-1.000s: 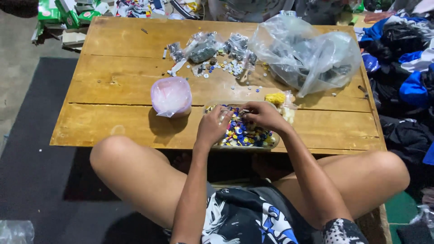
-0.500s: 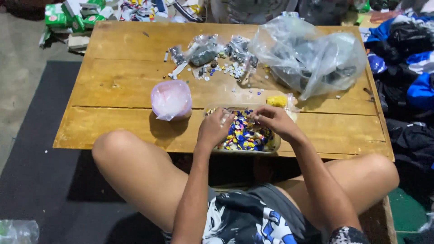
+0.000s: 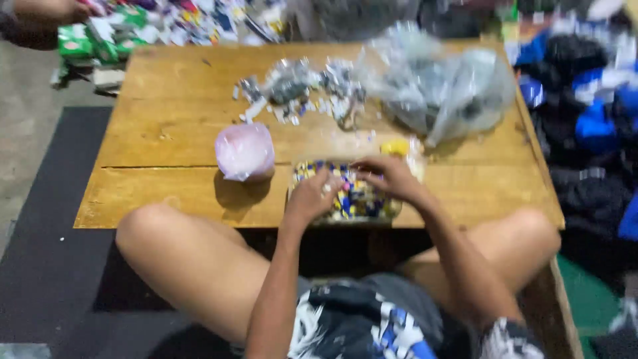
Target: Sorting small colorful buttons from a tray into a bowl on a low wooden table.
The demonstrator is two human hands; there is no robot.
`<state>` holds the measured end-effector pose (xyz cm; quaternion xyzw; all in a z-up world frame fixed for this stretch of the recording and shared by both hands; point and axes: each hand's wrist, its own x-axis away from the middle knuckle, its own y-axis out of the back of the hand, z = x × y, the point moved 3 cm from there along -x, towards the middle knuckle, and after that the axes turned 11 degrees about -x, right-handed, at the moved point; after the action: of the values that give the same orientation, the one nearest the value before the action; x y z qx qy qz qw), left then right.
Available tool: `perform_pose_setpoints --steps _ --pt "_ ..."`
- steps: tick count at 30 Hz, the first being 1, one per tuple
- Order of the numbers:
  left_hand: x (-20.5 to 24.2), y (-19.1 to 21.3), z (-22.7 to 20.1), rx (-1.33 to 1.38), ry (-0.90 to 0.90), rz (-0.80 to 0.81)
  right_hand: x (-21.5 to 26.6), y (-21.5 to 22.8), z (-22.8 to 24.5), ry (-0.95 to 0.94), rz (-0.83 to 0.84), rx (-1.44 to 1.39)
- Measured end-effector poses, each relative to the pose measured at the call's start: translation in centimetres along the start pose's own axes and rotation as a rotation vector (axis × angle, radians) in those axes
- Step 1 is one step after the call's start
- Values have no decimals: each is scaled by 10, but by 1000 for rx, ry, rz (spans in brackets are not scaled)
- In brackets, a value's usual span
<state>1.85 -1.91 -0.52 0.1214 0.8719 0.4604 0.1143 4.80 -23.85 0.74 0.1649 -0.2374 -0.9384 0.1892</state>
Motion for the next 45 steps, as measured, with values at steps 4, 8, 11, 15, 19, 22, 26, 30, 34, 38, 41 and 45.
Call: perform_pose_setpoints --steps 4,8,11,15,19,22,26,30,34,38,41,45 --pt "-1 5 -6 -84 -59 -16 -17 -11 9 9 -44 -75" --pt "-5 -21 9 -202 -106 -16 -15 -13 40 63 -7 -31" --pt "-6 -15 5 -165 -99 -43 -15 -7 47 68 -23 -57" --pt "-4 -16 12 -33 -33 -109 -10 -2 22 -80 -35 7" --pt "3 -2 6 11 -15 -185 -4 -18 -23 21 88 535" --pt "-1 8 -2 159 -9 -233 -14 -25 -2 22 187 630" --pt "-3 4 9 220 27 -271 -19 -35 -32 -93 292 539" --pt "-7 -1 16 193 59 -270 -26 -19 -16 -344 191 235" --pt "-5 5 6 133 48 -207 -11 -3 6 -360 34 -65" --pt "-9 4 6 52 -48 -227 -6 6 12 -503 -118 -491" --pt "-12 -4 15 38 -49 -215 -11 8 20 -547 -135 -586" --pt "-9 -10 22 4 -35 -170 -15 8 7 -529 14 -598"
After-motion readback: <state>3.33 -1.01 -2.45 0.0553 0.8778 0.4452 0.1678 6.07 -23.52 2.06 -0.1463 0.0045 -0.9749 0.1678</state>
